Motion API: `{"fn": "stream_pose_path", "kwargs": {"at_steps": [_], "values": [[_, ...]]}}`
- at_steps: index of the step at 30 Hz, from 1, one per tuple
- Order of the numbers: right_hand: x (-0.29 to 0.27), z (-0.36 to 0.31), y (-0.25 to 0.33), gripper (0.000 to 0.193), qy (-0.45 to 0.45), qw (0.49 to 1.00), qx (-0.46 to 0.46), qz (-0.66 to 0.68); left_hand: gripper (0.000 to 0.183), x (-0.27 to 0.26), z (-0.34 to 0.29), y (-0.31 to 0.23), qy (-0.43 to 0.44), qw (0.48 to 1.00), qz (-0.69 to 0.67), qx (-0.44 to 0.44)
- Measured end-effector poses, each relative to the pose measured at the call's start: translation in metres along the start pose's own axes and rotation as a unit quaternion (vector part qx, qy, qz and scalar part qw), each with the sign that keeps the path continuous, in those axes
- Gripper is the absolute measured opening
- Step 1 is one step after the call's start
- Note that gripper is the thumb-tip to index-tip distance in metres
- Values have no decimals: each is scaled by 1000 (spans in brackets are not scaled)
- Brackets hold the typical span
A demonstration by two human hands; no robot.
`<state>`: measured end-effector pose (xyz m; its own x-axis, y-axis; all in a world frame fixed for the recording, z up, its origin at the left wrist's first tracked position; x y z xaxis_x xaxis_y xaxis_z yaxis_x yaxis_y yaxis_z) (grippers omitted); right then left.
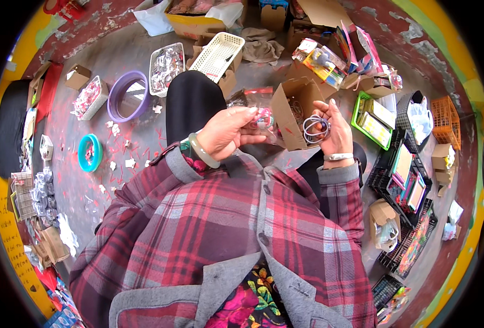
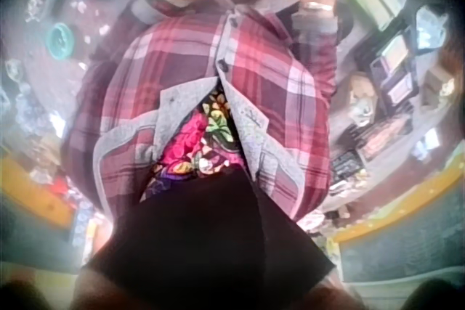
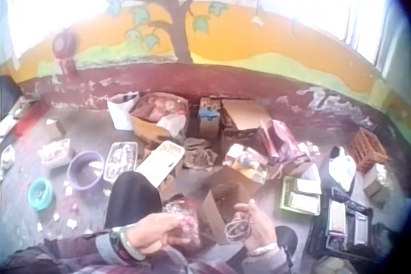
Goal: The person sits on the floor and packs small craft items into clear plastic bags. They pick up items like heart-shaped cutouts and ribbons, place them into bags, and seal them. The person also handles small plastic containers and places items into them.
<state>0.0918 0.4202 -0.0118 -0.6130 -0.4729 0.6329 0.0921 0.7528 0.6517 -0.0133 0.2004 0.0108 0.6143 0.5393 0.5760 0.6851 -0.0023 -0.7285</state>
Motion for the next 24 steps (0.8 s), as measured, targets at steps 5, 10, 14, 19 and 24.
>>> {"fn": "stream_pose_path", "kwargs": {"at_steps": [5,10,14,19,24], "values": [[-30,23,2,36,-18,999,-26,-1,25,-6,-1,3,-18,1000,-10,6],[-33,24,-5,31,-21,983,-97,-155,27,-3,-1,1,1,1000,-16,11],[-11,8,-9,26,48,952,-109,-281,28,2,0,0,-6,999,-23,32],[43,-28,-21,23,133,958,-63,-248,27,14,6,-4,8,1000,-5,21],[50,-32,-33,19,115,939,-134,-294,27,25,13,0,-1,996,87,28]]}}
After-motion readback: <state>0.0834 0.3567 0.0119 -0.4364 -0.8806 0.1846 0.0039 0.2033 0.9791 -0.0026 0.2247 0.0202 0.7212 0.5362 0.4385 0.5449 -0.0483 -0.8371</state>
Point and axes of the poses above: each hand's wrist, its own z-axis towards the middle knuckle, its own x-axis out of the palm, y = z × x, the point moved 2 cm from there along z, towards the middle knuckle, and after that the axes turned 11 degrees about z, right-handed, at the moved point
